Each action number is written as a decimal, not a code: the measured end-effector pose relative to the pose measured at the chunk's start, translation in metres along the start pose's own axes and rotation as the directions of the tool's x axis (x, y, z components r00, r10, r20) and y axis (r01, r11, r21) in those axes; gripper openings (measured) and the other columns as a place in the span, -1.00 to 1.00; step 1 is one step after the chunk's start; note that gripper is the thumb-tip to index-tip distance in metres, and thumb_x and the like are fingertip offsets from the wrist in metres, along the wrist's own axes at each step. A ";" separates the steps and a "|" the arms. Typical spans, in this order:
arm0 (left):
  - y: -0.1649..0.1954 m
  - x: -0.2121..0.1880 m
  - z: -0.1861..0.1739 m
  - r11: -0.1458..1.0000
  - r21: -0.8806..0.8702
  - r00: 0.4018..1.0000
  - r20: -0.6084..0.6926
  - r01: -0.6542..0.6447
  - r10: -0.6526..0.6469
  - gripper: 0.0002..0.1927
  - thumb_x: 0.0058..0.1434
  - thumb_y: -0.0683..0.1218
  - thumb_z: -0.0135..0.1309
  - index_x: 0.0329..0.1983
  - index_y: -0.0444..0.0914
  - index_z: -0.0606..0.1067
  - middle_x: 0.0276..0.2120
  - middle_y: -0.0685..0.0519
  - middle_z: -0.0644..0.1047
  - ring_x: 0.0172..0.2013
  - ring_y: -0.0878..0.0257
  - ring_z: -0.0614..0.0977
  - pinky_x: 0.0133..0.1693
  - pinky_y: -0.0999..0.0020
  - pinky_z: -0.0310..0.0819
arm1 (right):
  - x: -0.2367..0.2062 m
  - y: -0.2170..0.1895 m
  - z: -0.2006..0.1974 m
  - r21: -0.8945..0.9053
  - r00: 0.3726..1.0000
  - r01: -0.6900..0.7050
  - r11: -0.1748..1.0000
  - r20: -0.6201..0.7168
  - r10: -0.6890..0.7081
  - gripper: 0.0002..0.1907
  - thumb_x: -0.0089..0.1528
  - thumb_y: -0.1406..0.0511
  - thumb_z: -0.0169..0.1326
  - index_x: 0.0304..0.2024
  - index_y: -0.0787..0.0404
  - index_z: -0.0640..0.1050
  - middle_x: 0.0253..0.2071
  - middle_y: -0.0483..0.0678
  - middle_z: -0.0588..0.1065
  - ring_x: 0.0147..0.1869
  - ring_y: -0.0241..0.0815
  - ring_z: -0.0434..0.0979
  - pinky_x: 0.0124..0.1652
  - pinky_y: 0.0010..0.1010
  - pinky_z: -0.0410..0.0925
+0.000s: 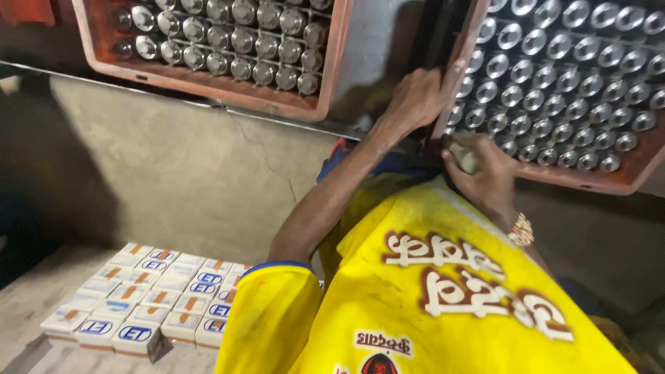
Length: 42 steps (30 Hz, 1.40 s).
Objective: The person places small black caps into the openings of metal cups arranged in a brown plastic crate. They then use a cylindrical tool to press the caps down into the cups.
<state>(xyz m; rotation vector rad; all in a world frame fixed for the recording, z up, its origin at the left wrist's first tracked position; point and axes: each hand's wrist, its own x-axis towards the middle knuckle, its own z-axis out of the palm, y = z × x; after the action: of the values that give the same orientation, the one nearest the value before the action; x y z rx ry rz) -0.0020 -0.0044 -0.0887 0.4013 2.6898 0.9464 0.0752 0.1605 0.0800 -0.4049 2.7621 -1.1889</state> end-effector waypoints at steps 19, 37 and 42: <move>0.041 -0.017 -0.044 0.867 -0.263 0.905 0.083 0.423 -0.416 -0.40 0.44 0.25 -0.26 0.07 -0.36 0.44 -0.14 -0.38 0.57 -0.11 -0.42 0.59 -0.08 -0.28 0.46 | -0.094 0.134 -0.125 0.182 0.784 -0.416 0.891 -0.425 0.453 -0.89 0.43 0.39 0.20 -0.03 0.35 0.60 -0.10 -0.02 0.62 -0.09 -0.22 0.63 -0.03 -0.40 0.49; 0.069 -0.060 -0.043 0.814 -0.446 0.924 0.099 0.373 -0.369 -0.11 0.05 -0.13 0.35 0.36 -0.33 0.12 0.17 -0.31 0.38 0.18 -0.25 0.49 0.15 -0.01 0.41 | -0.099 0.166 -0.138 -0.076 0.914 -0.355 0.932 -0.237 0.329 -0.78 0.37 0.45 0.37 -0.13 0.36 0.53 -0.17 0.11 0.58 -0.12 -0.16 0.61 -0.07 -0.34 0.45; 0.041 -0.074 -0.043 0.772 -0.543 0.941 0.134 0.332 -0.310 -0.16 0.17 -0.12 0.18 0.50 -0.26 0.12 0.24 -0.26 0.42 0.23 -0.15 0.48 0.24 0.05 0.36 | -0.039 0.138 -0.143 0.216 0.940 -0.274 0.937 -0.145 0.308 -0.59 0.40 0.43 0.28 0.07 0.45 0.30 0.00 0.18 0.51 0.03 -0.11 0.58 -0.07 -0.35 0.45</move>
<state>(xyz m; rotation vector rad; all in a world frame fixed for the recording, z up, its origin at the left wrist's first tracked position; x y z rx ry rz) 0.0592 -0.0232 -0.0182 -0.1642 2.1875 1.5138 0.0564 0.3620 0.0775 0.1351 2.6838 -1.4540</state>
